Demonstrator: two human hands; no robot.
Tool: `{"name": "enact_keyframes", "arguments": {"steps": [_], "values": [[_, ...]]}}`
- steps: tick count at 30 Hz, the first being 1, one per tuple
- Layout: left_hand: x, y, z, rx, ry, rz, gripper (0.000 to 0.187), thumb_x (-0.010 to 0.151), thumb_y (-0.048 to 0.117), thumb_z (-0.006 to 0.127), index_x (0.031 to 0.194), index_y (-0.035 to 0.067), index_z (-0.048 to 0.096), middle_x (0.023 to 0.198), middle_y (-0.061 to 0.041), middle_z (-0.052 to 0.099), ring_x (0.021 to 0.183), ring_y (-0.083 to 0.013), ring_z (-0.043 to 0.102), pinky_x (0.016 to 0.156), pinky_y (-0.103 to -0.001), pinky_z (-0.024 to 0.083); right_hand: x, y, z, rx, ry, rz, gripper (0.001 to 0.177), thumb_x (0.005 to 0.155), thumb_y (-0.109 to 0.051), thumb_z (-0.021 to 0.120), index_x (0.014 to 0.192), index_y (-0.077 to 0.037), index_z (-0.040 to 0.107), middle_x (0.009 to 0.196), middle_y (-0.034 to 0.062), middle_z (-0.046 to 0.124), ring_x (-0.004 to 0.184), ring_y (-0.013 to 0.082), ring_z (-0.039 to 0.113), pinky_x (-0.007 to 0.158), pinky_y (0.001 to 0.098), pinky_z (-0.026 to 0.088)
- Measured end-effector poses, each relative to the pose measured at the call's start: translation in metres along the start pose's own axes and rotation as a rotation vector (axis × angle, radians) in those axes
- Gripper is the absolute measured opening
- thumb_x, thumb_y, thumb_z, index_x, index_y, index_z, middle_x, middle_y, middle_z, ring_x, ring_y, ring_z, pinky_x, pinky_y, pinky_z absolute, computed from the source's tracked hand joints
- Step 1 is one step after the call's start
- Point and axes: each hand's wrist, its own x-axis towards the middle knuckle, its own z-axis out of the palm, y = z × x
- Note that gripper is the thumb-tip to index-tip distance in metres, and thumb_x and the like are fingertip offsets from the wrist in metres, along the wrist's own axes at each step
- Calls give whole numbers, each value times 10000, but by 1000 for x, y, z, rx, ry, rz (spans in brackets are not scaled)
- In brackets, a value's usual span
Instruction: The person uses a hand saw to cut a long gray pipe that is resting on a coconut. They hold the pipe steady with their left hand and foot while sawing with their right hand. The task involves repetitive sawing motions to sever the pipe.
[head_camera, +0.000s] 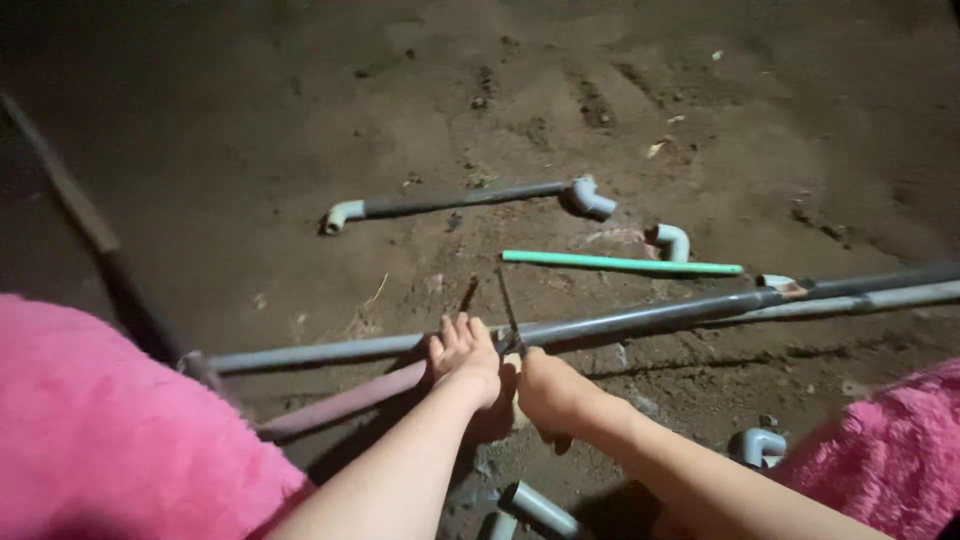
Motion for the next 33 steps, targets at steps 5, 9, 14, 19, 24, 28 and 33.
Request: {"name": "enact_keyframes", "arguments": {"steps": [5,9,14,19,24,28,33], "values": [[-60,-7,-42,56,-117,111,1026,874,-82,702,1683,-3,76,1816,-189,46,1673,-383,33,1318,-510,180,-21,-2,6,-8,-84,-30,363,1024,-104,355,1013,97,657,821,292,742,518,343,718,367,440,577],[-60,-10,-18,98,-35,82,1107,931,97,779,1719,93,1,1827,-132,-16,1669,-347,66,1298,-501,204,-40,-5,3,29,-88,-30,374,1001,-22,351,930,129,685,682,289,721,441,324,683,342,419,568],[-3,-6,34,67,191,-14,677,1025,31,165,1697,1,90,1631,-264,448,1599,-387,303,1296,-638,117,-15,20,20,16,2,-32,318,969,-55,339,1105,-15,623,896,239,786,520,341,737,355,461,567],[18,-3,42,20,196,-70,612,1023,37,201,1622,-89,230,1644,-291,418,1620,-408,252,1313,-618,91,-20,11,16,53,-29,5,267,1013,-61,344,1104,42,574,838,286,752,470,342,702,312,446,546],[7,0,26,138,155,18,601,1024,-9,212,1610,-133,258,1649,-327,392,1665,-473,27,1331,-582,4,17,38,29,-79,-97,19,137,995,20,407,1109,15,483,676,244,747,443,313,701,344,460,569],[-16,3,5,143,186,-1,646,1018,29,230,1662,-16,208,1784,-275,78,1668,-423,-108,1330,-551,-61,-12,24,19,-165,-51,-138,260,1011,-88,402,941,52,609,695,217,734,510,316,726,386,425,584],[-5,-6,6,2,93,7,637,1048,79,313,1680,83,236,1799,-152,156,1688,-363,-64,1338,-542,-67,-22,21,31,-59,36,-92,151,1021,-75,413,1026,-9,549,741,225,762,489,312,734,354,450,562]]}}
